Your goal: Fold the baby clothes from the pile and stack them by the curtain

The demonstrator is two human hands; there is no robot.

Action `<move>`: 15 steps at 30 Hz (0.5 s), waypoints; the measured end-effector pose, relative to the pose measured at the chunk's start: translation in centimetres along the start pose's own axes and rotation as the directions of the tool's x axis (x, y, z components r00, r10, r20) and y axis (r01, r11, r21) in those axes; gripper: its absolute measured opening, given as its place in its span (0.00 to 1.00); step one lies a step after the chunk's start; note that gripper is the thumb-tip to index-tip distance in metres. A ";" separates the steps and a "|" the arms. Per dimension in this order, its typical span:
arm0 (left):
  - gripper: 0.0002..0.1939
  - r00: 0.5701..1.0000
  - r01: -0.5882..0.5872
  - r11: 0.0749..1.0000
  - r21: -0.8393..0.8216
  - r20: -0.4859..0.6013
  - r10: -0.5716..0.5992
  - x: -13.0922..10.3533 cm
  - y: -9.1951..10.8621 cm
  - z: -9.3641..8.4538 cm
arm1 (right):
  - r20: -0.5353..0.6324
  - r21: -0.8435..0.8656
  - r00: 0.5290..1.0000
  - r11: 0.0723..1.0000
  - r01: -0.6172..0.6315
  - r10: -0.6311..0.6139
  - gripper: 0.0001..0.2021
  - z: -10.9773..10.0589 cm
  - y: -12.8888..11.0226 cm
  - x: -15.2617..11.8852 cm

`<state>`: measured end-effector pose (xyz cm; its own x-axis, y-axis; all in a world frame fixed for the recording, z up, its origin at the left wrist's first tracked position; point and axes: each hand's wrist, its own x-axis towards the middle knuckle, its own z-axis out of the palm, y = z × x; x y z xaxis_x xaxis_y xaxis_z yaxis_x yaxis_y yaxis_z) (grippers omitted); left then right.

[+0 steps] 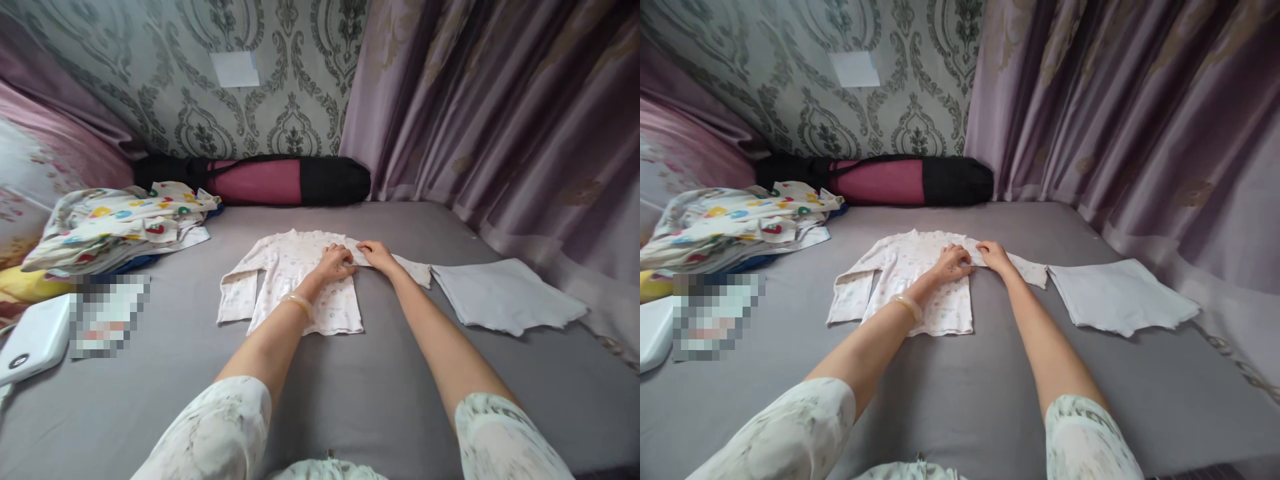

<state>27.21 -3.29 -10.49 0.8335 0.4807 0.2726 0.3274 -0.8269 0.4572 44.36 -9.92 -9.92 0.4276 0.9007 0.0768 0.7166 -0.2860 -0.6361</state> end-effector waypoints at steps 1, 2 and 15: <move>0.10 1.000 0.007 1.000 -0.002 -0.008 -0.007 0.0 0.0 0.0 | -0.004 0.012 1.000 1.000 -0.007 0.007 0.17 0.1 0.2 0.1; 0.09 1.000 0.011 1.000 -0.004 -0.017 -0.011 0.0 0.0 0.1 | -0.009 0.021 1.000 1.000 -0.014 0.014 0.17 0.2 0.3 0.2; 0.15 0.985 0.149 0.987 -0.061 -0.074 -0.153 0.2 0.2 -0.5 | -0.011 -0.049 0.998 0.997 -0.066 0.065 0.16 0.6 -0.4 0.3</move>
<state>27.19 -3.20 -9.89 0.7380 0.6222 0.2612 0.4201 -0.7266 0.5436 43.84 -9.28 -10.12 0.4799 0.8763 0.0437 0.7130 -0.3605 -0.6014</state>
